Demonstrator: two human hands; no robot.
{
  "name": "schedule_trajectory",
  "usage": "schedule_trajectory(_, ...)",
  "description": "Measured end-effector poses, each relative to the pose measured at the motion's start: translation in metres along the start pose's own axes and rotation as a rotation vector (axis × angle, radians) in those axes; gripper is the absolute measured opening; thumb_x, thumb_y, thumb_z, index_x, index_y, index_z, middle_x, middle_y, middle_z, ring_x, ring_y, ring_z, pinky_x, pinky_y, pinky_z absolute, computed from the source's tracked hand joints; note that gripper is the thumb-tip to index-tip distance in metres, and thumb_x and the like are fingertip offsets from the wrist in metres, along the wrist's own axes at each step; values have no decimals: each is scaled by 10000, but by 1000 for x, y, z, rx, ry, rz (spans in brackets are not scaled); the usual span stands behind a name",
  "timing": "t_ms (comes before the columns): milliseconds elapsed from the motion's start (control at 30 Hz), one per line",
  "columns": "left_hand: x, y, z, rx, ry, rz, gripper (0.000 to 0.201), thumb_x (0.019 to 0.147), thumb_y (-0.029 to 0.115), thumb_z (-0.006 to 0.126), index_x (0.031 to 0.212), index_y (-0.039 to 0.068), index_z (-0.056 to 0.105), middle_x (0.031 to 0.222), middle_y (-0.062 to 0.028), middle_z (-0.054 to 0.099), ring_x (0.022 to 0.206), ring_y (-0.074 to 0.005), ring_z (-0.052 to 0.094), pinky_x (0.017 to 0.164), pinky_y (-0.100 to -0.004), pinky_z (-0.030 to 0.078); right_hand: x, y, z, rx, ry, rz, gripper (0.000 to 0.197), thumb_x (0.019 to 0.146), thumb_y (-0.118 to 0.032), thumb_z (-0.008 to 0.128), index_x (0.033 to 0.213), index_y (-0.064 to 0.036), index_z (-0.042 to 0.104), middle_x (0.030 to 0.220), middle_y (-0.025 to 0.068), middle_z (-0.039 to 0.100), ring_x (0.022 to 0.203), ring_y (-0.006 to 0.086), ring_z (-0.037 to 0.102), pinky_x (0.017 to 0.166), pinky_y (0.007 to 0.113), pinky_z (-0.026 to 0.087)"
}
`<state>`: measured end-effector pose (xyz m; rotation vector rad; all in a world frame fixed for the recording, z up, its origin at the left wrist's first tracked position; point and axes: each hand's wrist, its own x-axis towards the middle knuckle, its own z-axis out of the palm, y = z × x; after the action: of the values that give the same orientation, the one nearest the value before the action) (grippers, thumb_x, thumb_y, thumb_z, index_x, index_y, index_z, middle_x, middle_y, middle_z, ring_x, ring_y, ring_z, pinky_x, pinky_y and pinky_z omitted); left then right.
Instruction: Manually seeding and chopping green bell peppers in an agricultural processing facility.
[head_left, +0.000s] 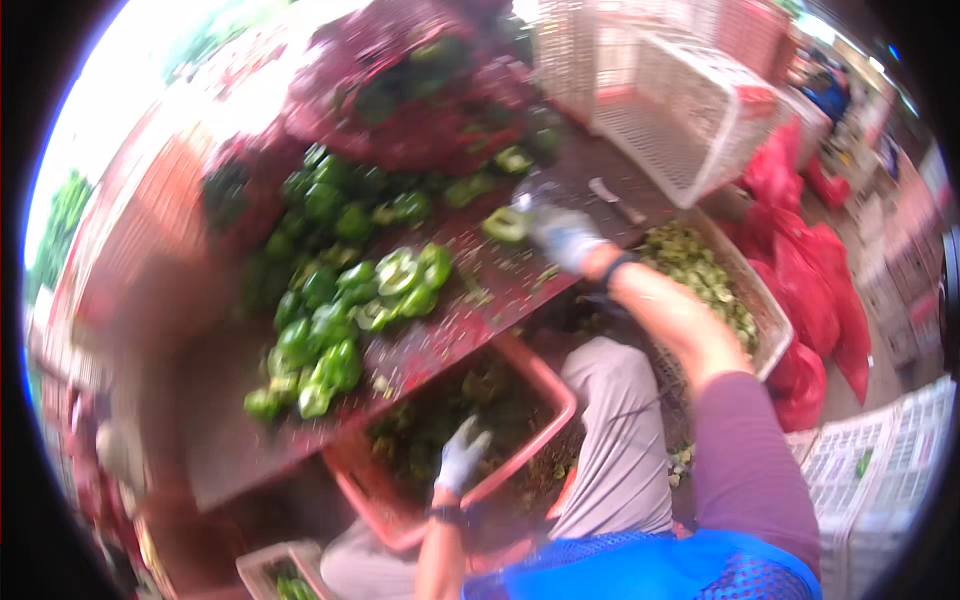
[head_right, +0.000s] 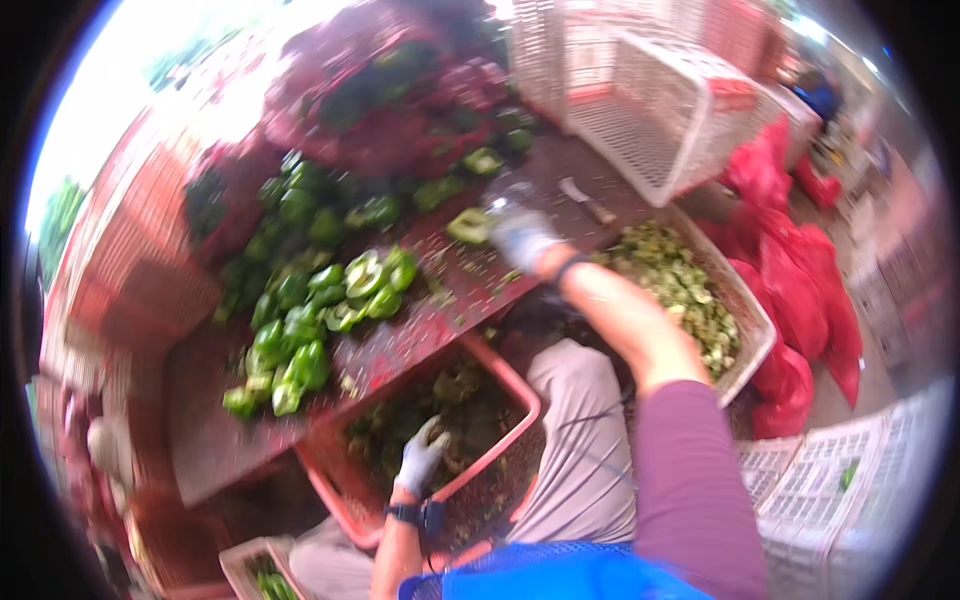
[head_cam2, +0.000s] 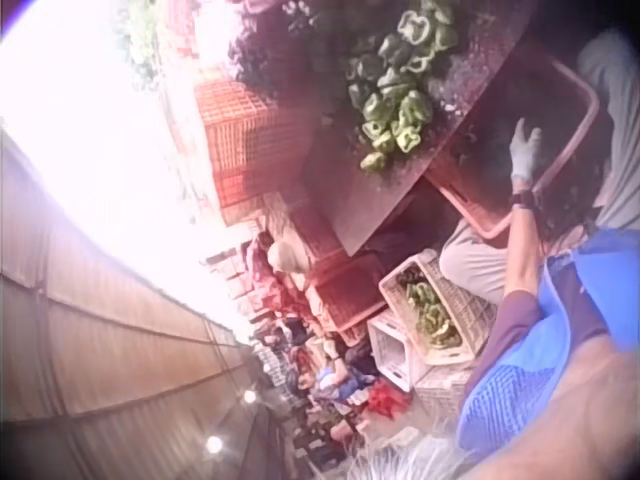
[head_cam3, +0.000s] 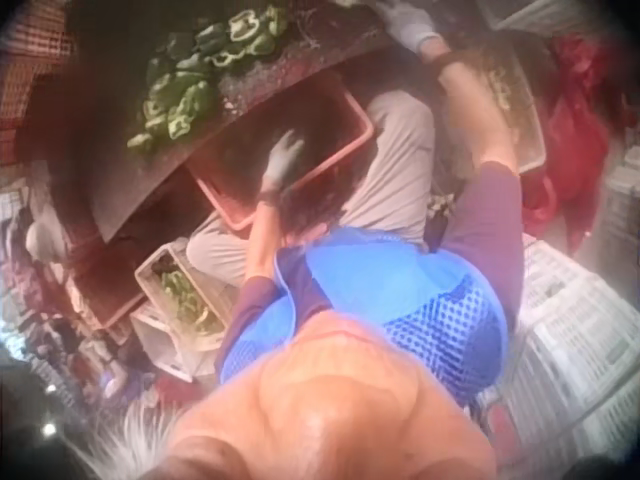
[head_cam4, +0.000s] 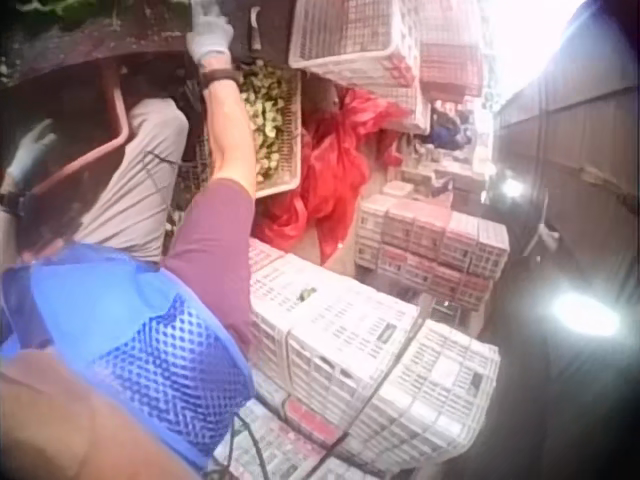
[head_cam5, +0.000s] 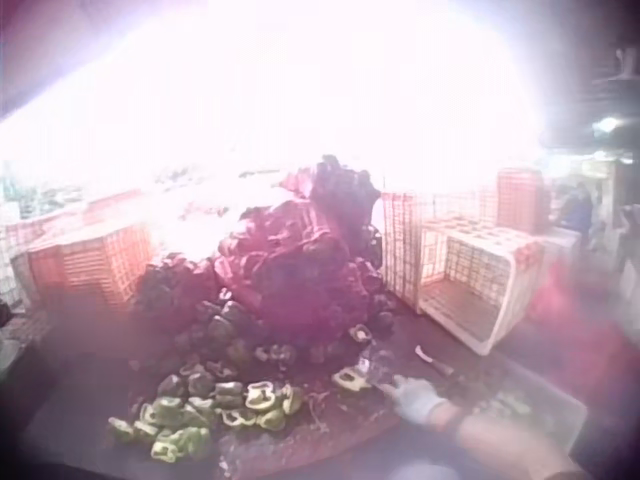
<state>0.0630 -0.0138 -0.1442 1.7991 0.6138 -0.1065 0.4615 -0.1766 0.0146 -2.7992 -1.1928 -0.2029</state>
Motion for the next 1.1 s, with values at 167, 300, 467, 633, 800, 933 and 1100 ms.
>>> schedule_trajectory(167,1,-12,18,-180,-27,-91,483,971,114,635,1415,-55,545,1335,-153,646,1195,-206,618,1029,-303,475,80,-23,57,-168,19,-37,415,919,-201,564,1327,-124,570,1117,96,692,958,319,694,730,462,531)
schedule_trajectory(300,-4,-2,25,-356,-64,-183,413,987,105,593,1374,-41,568,1174,-95,673,1006,-156,629,892,-276,514,84,-13,80,-272,131,-110,382,930,-167,538,1308,-118,565,1042,52,723,868,291,719,639,458,532)
schedule_trajectory(467,-15,42,5,-709,-11,-100,555,1063,293,534,1554,91,371,1393,-160,555,1008,-247,672,835,-364,572,44,-77,73,-114,81,-397,399,889,-89,558,1268,31,585,993,166,739,783,322,743,573,445,574)
schedule_trajectory(633,5,59,-6,-884,9,198,461,1061,414,534,1445,161,504,1511,-109,493,1206,-281,619,1031,-439,501,-102,-189,1,237,-57,-568,330,877,-178,570,1101,40,675,873,216,731,736,364,736,605,469,580)
schedule_trajectory(800,-10,52,-16,-1213,95,228,414,1022,273,597,1382,71,570,1304,-68,649,1211,-214,610,1085,-382,469,-148,-245,-4,464,-508,-493,345,888,-249,589,1097,2,699,841,188,742,756,355,740,693,472,577)
schedule_trajectory(933,-46,38,-33,-1166,11,245,514,982,232,639,1459,84,517,1342,-73,640,1206,-234,627,1024,-388,524,-157,-249,-6,890,-669,-411,295,910,-251,607,1087,-31,692,846,125,719,749,275,702,694,412,540)
schedule_trajectory(1100,-52,40,-31,-1168,-44,244,626,933,189,668,1511,78,453,1382,-71,611,1178,-204,635,925,-331,564,-145,-210,-4,1487,-847,-13,183,947,-216,605,1024,-54,640,785,31,609,636,131,574,570,304,458)
